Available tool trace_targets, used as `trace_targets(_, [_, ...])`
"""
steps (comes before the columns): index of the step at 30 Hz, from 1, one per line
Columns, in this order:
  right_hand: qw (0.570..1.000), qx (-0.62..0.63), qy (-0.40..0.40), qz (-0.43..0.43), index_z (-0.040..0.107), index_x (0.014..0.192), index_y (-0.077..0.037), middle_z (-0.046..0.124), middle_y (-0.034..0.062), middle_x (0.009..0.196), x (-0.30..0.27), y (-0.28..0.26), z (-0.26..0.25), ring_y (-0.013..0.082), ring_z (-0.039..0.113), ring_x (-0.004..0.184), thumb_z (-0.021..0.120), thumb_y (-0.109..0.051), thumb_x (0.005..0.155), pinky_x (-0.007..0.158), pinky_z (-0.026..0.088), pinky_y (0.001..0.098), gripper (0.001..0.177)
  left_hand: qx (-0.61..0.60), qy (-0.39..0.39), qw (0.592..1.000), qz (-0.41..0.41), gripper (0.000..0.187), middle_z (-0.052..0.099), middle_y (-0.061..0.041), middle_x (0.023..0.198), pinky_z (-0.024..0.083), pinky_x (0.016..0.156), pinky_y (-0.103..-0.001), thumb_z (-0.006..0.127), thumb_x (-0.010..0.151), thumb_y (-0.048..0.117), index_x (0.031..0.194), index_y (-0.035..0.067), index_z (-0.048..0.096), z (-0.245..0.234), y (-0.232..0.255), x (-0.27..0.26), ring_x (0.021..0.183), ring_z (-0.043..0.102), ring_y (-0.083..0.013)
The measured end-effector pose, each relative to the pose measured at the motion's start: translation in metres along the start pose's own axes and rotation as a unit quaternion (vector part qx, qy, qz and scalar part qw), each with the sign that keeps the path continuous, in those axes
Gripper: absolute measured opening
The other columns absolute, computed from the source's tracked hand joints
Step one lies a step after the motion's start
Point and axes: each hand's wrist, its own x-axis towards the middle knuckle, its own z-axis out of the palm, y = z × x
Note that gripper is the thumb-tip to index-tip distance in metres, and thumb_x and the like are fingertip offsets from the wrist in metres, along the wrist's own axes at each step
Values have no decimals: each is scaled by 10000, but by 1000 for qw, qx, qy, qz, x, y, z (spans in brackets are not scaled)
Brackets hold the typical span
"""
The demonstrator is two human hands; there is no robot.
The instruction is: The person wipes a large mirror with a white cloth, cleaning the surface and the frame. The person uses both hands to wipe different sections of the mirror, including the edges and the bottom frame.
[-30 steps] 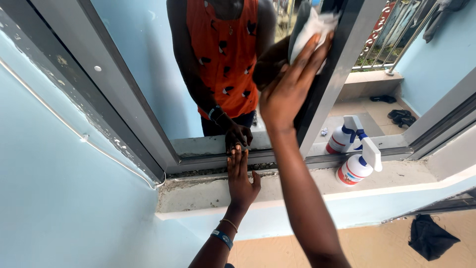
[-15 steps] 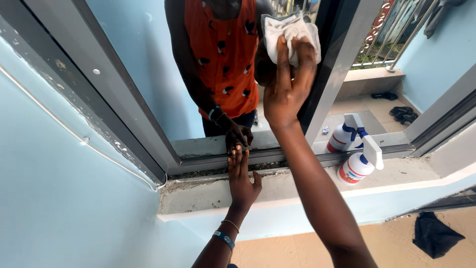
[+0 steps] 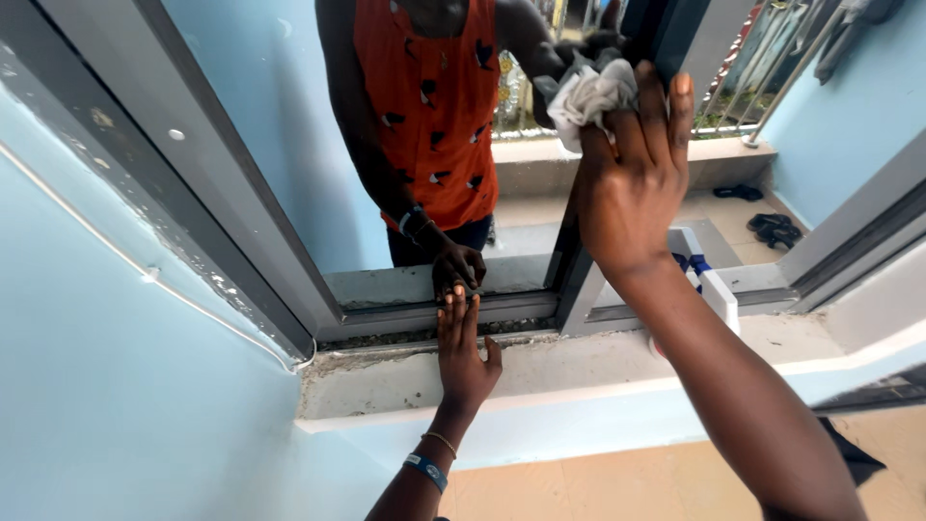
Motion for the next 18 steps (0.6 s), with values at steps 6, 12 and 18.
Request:
trace_targets(6, [989,-135,-41,-51,791,1058,-1,745,207,1156,-4,-12,9,287,634,1264,705,16,1013,1376,206,434,99,9,0,1000,10,720,250,-201,1684,190,1283,-541,569,878,87,1567,34,368,2,-6,3,1582,203,-344])
trace_targets(12, [965,-206,-124,-106,796,950,15,765,231,1062,-9,-41,3,276,737,1082,676,-17,838,1285,233,423,167,10,-8,1000,1,736,239,-172,1693,162,1278,-567,579,872,101,1576,49,370,2,-6,0,1584,186,-315])
trace_targets(18, [958,-192,-187,-104,777,837,23,760,274,1012,-41,-61,16,344,723,1107,680,17,791,1255,239,492,108,42,-17,999,-2,743,236,-153,1690,104,1267,-604,580,850,113,1564,59,383,7,-10,-3,1579,181,-282])
